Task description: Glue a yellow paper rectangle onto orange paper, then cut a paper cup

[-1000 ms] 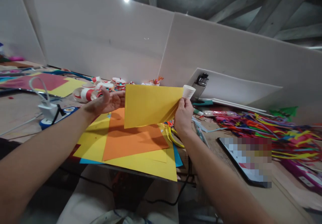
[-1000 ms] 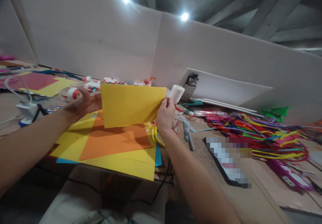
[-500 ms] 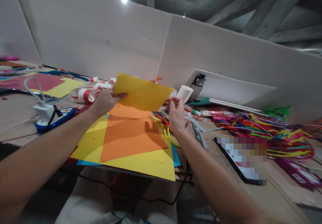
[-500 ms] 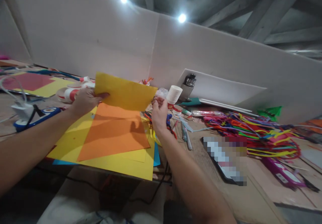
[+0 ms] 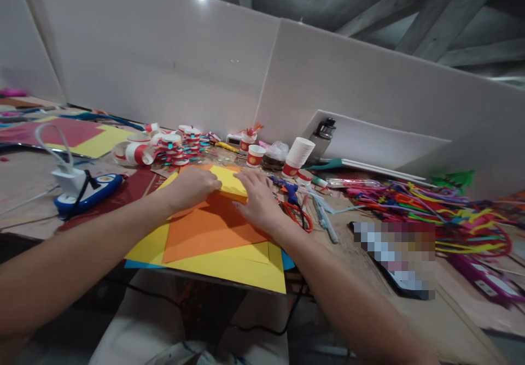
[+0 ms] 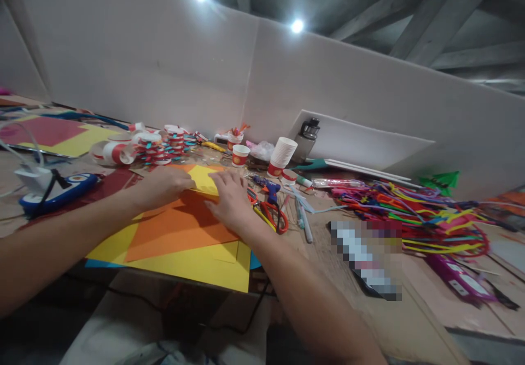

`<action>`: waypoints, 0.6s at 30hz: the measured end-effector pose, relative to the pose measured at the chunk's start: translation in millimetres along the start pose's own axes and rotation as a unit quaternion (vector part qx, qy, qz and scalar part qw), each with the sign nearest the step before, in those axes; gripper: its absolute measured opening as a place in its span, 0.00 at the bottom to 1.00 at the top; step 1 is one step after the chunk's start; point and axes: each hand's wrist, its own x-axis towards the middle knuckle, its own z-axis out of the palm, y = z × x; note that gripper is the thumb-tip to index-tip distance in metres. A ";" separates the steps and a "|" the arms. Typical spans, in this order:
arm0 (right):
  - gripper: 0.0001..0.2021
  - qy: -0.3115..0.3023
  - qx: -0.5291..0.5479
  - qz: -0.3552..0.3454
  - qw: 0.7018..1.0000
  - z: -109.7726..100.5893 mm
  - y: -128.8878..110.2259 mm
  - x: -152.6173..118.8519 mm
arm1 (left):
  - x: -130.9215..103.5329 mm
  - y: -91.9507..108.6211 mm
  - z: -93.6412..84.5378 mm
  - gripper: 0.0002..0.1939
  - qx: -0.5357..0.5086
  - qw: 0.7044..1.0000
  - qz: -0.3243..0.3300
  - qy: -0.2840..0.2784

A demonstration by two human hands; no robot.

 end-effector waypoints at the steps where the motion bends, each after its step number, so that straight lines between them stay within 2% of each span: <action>1: 0.21 -0.037 -0.003 0.009 0.999 2.1 0.4 -0.4 | 0.2 4.2 -0.4 0.11 0.004 1.000 0.003 -0.015; 3: 0.12 -0.096 0.009 0.030 0.995 4.7 2.9 -0.5 | 0.0 9.3 -3.3 0.09 -0.016 0.999 -0.009 -0.032; 5: 0.12 -0.119 0.040 0.047 0.991 5.1 6.1 0.0 | -0.7 7.2 -8.2 0.08 -0.078 0.996 -0.034 -0.038; 7: 0.13 -0.113 0.088 0.071 0.987 4.0 8.7 0.8 | -2.2 -4.2 -13.0 0.16 -0.183 0.981 -0.054 -0.030; 9: 0.12 -0.100 0.146 0.111 0.978 2.7 10.8 1.4 | -4.4 -23.2 -15.3 0.22 -0.299 0.952 -0.058 -0.017; 13: 0.11 -0.102 0.249 0.187 0.945 4.8 15.8 1.9 | -9.8 -59.0 -10.6 0.26 -0.386 0.917 -0.044 -0.094; 15: 0.11 -0.104 0.287 0.208 0.929 7.7 18.4 1.2 | -11.9 -66.0 -6.8 0.27 -0.408 0.904 -0.053 -0.120; 18: 0.12 -0.115 0.326 0.213 0.914 9.8 21.3 -0.7 | -13.7 -65.0 -2.8 0.28 -0.433 0.886 -0.076 -0.147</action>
